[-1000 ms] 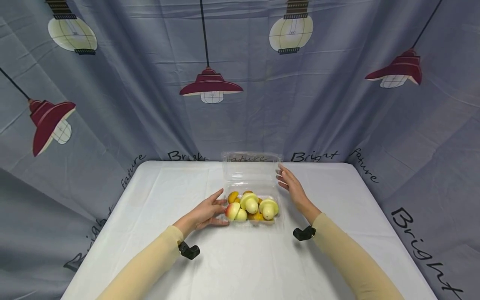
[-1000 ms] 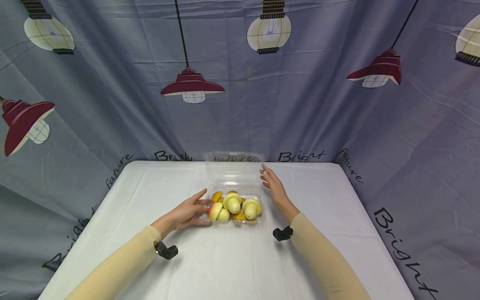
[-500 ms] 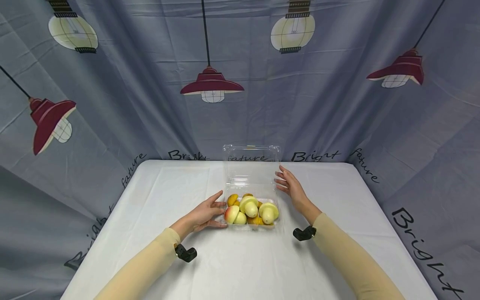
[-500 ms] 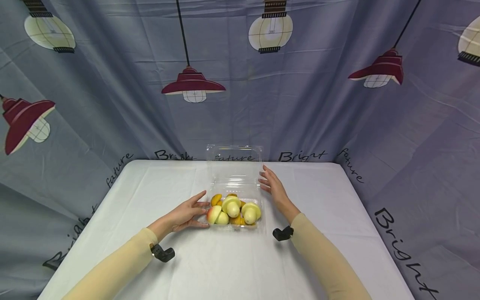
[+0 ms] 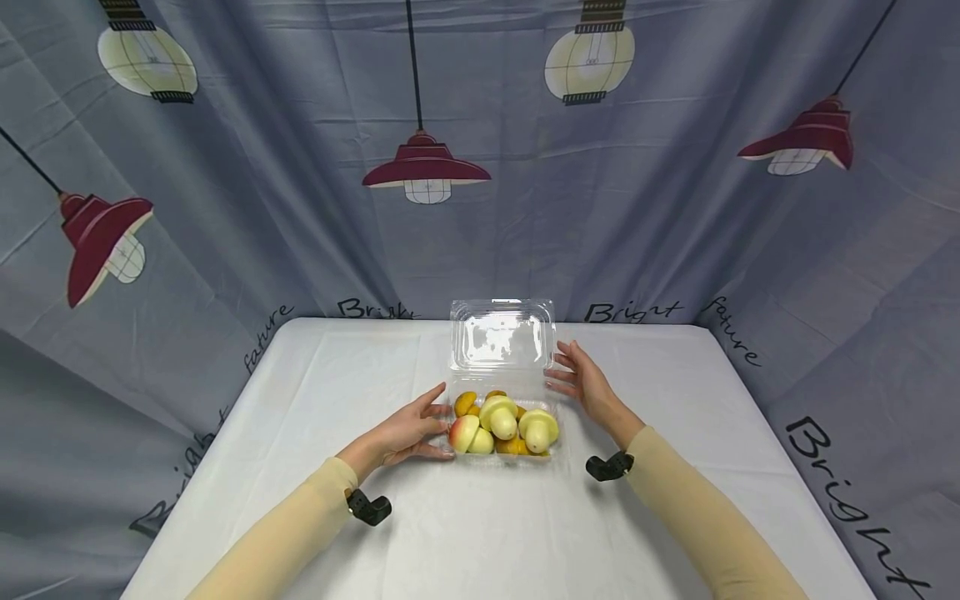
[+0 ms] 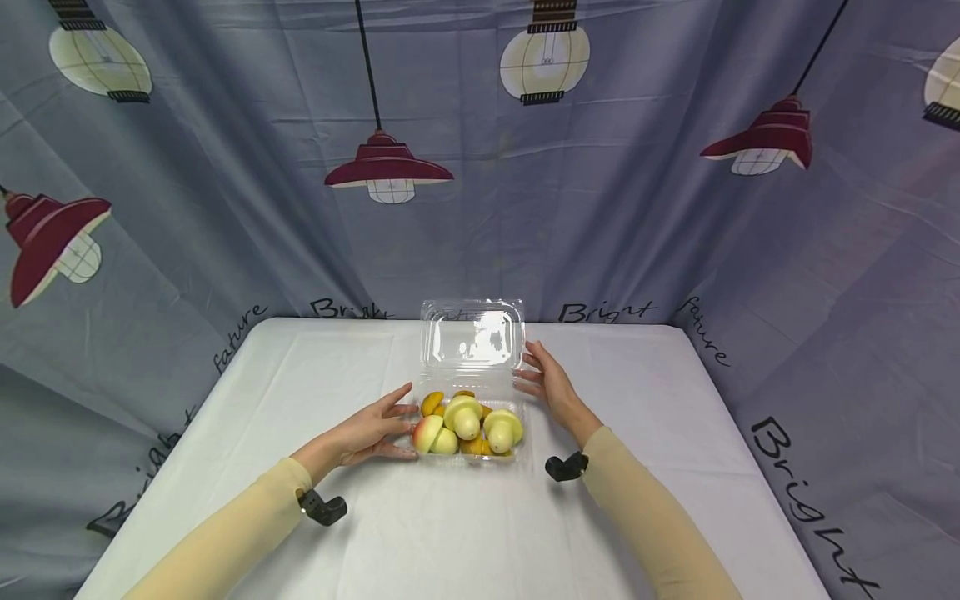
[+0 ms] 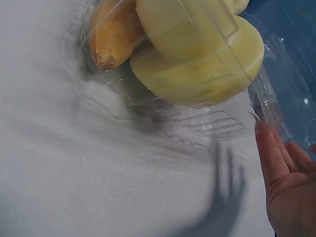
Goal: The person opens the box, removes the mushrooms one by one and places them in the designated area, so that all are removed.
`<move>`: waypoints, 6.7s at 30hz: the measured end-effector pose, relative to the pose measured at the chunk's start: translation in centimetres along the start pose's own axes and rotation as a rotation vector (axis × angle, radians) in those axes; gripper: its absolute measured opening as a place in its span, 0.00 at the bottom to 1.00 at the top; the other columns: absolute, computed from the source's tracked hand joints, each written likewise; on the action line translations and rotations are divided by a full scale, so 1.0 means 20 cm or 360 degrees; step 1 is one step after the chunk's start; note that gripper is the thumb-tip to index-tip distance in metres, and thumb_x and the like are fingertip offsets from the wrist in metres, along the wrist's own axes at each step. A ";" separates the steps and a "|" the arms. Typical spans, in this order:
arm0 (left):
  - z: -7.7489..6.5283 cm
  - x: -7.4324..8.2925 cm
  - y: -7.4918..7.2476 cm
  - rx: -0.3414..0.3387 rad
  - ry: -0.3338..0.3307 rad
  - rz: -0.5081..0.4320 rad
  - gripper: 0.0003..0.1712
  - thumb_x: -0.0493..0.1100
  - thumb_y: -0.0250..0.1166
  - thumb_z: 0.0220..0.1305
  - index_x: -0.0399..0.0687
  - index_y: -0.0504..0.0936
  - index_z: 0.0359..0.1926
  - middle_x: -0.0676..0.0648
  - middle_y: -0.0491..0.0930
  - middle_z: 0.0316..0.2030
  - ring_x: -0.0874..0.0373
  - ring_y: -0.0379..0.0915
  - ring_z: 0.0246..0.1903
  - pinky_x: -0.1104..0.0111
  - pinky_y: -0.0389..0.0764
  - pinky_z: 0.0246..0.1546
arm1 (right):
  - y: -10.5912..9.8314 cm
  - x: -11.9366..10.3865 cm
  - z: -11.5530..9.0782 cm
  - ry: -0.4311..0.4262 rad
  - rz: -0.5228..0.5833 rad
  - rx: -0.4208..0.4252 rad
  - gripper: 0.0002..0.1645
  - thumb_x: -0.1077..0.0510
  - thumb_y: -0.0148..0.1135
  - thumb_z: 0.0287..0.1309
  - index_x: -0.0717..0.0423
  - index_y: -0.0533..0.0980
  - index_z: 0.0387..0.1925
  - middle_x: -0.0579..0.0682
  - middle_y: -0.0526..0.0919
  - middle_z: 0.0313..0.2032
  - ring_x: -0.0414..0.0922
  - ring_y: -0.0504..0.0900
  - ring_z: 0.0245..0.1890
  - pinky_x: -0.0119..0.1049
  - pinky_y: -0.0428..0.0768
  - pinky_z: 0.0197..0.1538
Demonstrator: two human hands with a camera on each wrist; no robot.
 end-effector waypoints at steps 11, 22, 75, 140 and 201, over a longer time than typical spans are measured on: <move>0.01 0.01 0.00 -0.0017 -0.0015 0.0016 0.51 0.27 0.54 0.73 0.59 0.36 0.83 0.35 0.37 0.80 0.33 0.64 0.66 0.47 0.85 0.50 | -0.01 0.04 -0.01 0.0109 0.0038 0.0015 0.50 0.29 0.36 0.76 0.57 0.43 0.82 0.68 0.50 0.78 0.66 0.62 0.72 0.56 0.69 0.71; 0.02 0.02 -0.03 0.0002 -0.0027 0.0137 0.53 0.30 0.57 0.71 0.64 0.38 0.83 0.37 0.40 0.81 0.35 0.59 0.71 0.54 0.88 0.46 | -0.02 0.07 -0.01 0.0141 -0.0007 0.0010 0.51 0.28 0.34 0.76 0.57 0.41 0.82 0.68 0.51 0.78 0.67 0.61 0.72 0.56 0.68 0.71; 0.04 0.01 -0.06 -0.0057 -0.0038 0.0003 0.50 0.31 0.57 0.75 0.65 0.41 0.83 0.32 0.46 0.79 0.34 0.53 0.74 0.50 0.87 0.48 | 0.29 -0.23 -0.15 -0.0064 -0.1114 -0.0387 0.47 0.43 0.68 0.65 0.50 0.60 0.78 0.60 0.69 0.70 0.56 0.75 0.63 0.53 0.78 0.64; 0.04 0.00 -0.05 -0.0077 -0.0031 -0.0016 0.50 0.31 0.57 0.75 0.67 0.40 0.83 0.32 0.45 0.79 0.35 0.51 0.74 0.51 0.87 0.47 | 0.54 -0.06 -0.13 -0.0055 -0.1605 -0.0608 0.39 0.47 0.78 0.52 0.47 0.75 0.65 0.42 0.80 0.54 0.41 0.77 0.47 0.42 0.81 0.52; 0.04 0.00 -0.05 -0.0091 -0.0013 -0.0016 0.50 0.32 0.57 0.76 0.64 0.38 0.83 0.32 0.44 0.79 0.33 0.49 0.75 0.51 0.87 0.48 | -0.45 -0.19 -0.12 -0.0152 -0.0921 0.0161 0.52 0.56 0.71 0.65 0.53 0.52 0.81 0.60 0.56 0.75 0.63 0.65 0.69 0.34 0.82 0.50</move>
Point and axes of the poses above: each hand's wrist, its own z-axis towards the middle knuckle, its own y-axis out of the palm, x = y × z, the point moved 8 cm from there along z, towards the middle knuckle
